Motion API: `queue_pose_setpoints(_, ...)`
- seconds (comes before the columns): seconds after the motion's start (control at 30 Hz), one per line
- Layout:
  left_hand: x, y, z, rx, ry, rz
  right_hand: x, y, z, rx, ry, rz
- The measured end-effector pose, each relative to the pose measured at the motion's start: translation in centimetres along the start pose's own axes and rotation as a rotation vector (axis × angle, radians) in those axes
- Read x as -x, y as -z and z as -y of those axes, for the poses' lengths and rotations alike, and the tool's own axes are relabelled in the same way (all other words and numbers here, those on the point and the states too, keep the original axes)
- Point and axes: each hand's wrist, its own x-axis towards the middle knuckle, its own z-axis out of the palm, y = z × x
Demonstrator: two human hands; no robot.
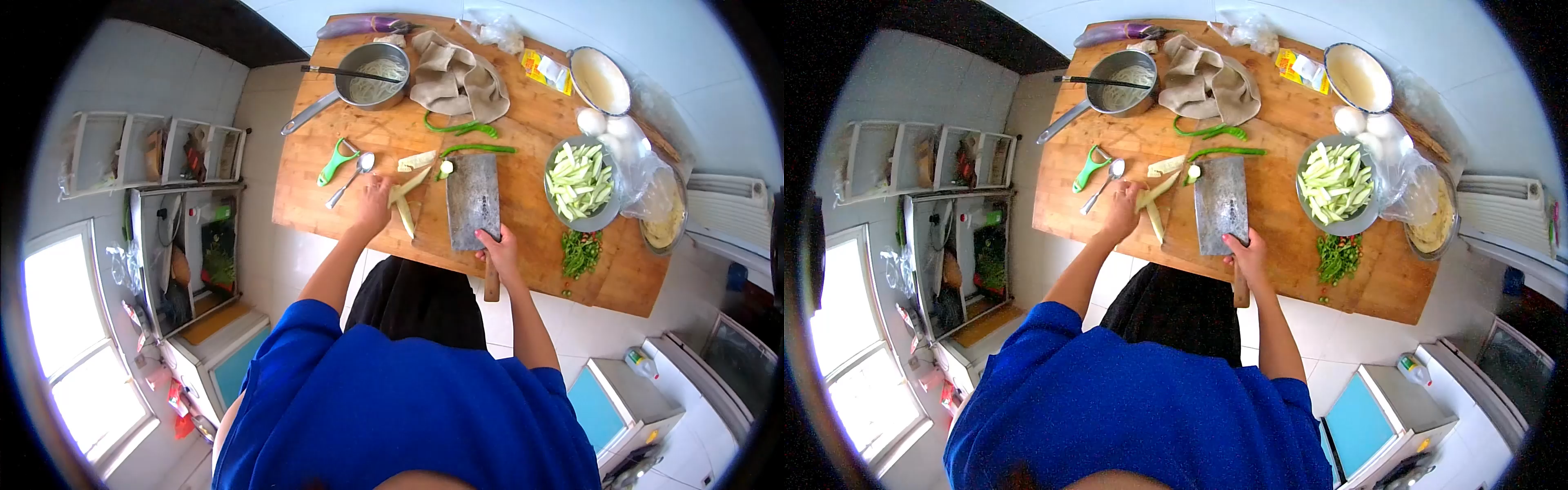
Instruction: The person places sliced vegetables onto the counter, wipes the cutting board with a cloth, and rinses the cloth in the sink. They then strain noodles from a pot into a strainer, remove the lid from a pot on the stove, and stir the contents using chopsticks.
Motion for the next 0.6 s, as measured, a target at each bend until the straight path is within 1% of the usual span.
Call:
queue_pose_setpoints(0.07,1.1,0.1,-1.0,-0.178,-0.039,0.141,0.0,0.0,0.0,-0.013,0.009,0.013)
queue_pose_setpoints(0.1,1.2,-0.1,-1.3,-0.179,-0.037,0.144,0.1,0.0,0.0,-0.014,0.005,0.013)
queue_pose_setpoints(0.17,1.2,-0.7,-2.1,-0.123,-0.082,0.071,0.1,0.1,0.4,0.029,-0.006,0.034)
queue_pose_setpoints(0.23,0.8,-0.4,-3.3,-0.084,-0.041,0.100,0.1,0.1,0.3,0.008,-0.006,0.046)
queue_pose_setpoints(0.3,0.5,-1.0,-3.1,-0.292,-0.072,0.185,0.1,0.2,0.4,-0.012,-0.001,0.058)
queue_pose_setpoints(0.33,0.5,-1.5,-2.5,-0.336,-0.126,0.129,0.1,0.2,0.4,-0.008,-0.001,0.056)
queue_pose_setpoints(0.37,0.4,-1.5,-1.9,-0.340,-0.126,0.126,0.0,0.1,0.4,-0.006,0.001,0.053)
queue_pose_setpoints(0.43,0.2,-1.0,-1.0,-0.375,-0.260,0.141,0.0,0.2,0.4,-0.014,0.002,0.053)
queue_pose_setpoints(0.47,-0.1,-0.9,-0.7,-0.379,-0.263,0.140,0.0,0.2,0.4,-0.019,0.002,0.051)
queue_pose_setpoints(0.53,-1.0,0.1,-1.0,-0.252,-0.181,-0.002,0.1,0.1,0.4,-0.039,0.006,0.052)
queue_pose_setpoints(0.6,-2.7,0.9,-2.2,-0.233,-0.152,-0.004,0.0,0.2,0.3,-0.051,0.010,0.052)
